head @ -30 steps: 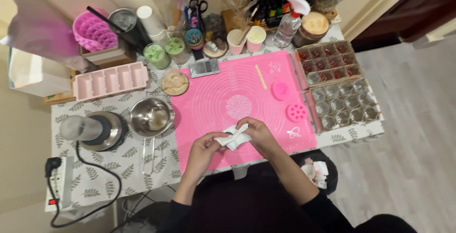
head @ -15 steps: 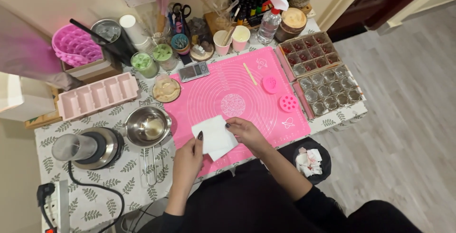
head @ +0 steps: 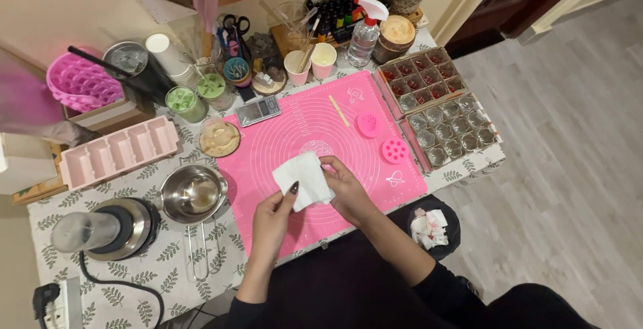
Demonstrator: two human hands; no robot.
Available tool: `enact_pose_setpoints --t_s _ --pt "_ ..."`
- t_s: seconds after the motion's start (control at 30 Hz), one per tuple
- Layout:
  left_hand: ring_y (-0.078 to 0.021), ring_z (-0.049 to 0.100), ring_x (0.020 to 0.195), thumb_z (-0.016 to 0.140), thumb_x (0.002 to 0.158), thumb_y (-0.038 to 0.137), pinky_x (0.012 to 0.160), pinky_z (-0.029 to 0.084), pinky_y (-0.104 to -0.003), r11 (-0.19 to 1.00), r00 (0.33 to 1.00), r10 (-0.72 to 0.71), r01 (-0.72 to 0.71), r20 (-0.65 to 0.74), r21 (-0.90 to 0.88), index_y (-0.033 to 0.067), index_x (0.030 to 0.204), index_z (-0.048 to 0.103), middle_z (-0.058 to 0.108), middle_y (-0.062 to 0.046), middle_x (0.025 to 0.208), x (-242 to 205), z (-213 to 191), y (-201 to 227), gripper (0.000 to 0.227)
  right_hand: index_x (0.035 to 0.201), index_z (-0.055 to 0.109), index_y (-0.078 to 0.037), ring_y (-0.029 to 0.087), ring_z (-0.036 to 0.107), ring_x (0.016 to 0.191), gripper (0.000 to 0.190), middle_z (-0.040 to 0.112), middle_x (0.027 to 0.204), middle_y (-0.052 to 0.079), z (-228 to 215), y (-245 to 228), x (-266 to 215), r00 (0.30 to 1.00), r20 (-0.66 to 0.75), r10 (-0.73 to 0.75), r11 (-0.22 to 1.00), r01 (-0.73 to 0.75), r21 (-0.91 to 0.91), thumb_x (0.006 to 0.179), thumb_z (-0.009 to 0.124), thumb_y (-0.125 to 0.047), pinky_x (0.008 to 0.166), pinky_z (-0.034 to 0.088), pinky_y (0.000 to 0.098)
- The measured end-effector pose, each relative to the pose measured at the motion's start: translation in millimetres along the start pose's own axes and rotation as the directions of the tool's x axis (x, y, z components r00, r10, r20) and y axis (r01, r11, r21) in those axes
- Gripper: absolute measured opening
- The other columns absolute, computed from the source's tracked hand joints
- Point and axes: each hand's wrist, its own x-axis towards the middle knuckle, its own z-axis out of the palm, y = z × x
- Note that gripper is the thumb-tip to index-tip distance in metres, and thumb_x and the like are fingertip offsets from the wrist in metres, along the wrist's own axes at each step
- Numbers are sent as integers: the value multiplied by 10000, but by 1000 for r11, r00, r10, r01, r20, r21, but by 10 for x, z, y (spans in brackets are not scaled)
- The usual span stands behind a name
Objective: Cleaning glass jars with a cloth, organizing tray molds, and handling a large bag of wax flakes or gel base for craft production.
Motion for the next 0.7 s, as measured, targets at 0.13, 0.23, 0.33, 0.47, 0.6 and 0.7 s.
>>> enact_pose_setpoints --t_s 0.13,0.23,0.33,0.47,0.6,0.7 --pt "-124 573 756 687 967 346 734 465 -285 978 978 -206 207 32 -21 -23 975 809 692 -66 804 3 184 174 389 1374 484 -113 163 649 887 311 665 1056 106 -372 146 69 983 123 -134 990 127 62 1073 562 -121 687 526 307" --pt "-88 602 770 682 941 336 752 480 -243 984 985 -148 156 83 -91 -8 997 807 706 -11 814 25 301 306 370 1344 485 -122 154 672 975 345 661 1110 87 -354 -2 46 995 -52 -80 997 80 -10 1005 546 -97 795 559 317" --pt "-77 589 749 679 941 333 733 475 -235 981 985 -133 146 110 -126 -6 996 813 686 7 788 62 434 257 369 1347 485 -113 152 671 989 323 661 1125 89 -437 -93 18 994 -68 -90 996 89 -24 1027 525 -123 808 562 322" --pt "-106 609 696 703 932 298 681 487 -266 993 993 -111 109 48 47 -11 966 806 709 -29 767 66 600 337 327 1349 491 -77 172 670 1032 315 654 1150 97 -618 -209 31 997 -36 -70 997 71 27 1037 508 -123 875 569 334" --pt "-157 639 673 745 890 242 654 511 -304 880 997 69 -38 -48 473 -16 910 761 705 -72 797 95 778 451 259 1332 522 -13 198 722 1047 491 710 1163 154 -637 -547 -23 995 -20 93 994 -94 -47 1021 392 -370 890 598 335" --pt "-177 642 703 782 857 240 666 520 -322 806 993 120 -89 -15 585 -10 899 751 705 -97 821 144 901 520 255 1352 528 28 157 689 1048 407 713 1178 129 -825 -675 -64 989 151 -1 904 65 -422 968 635 -52 888 556 319"
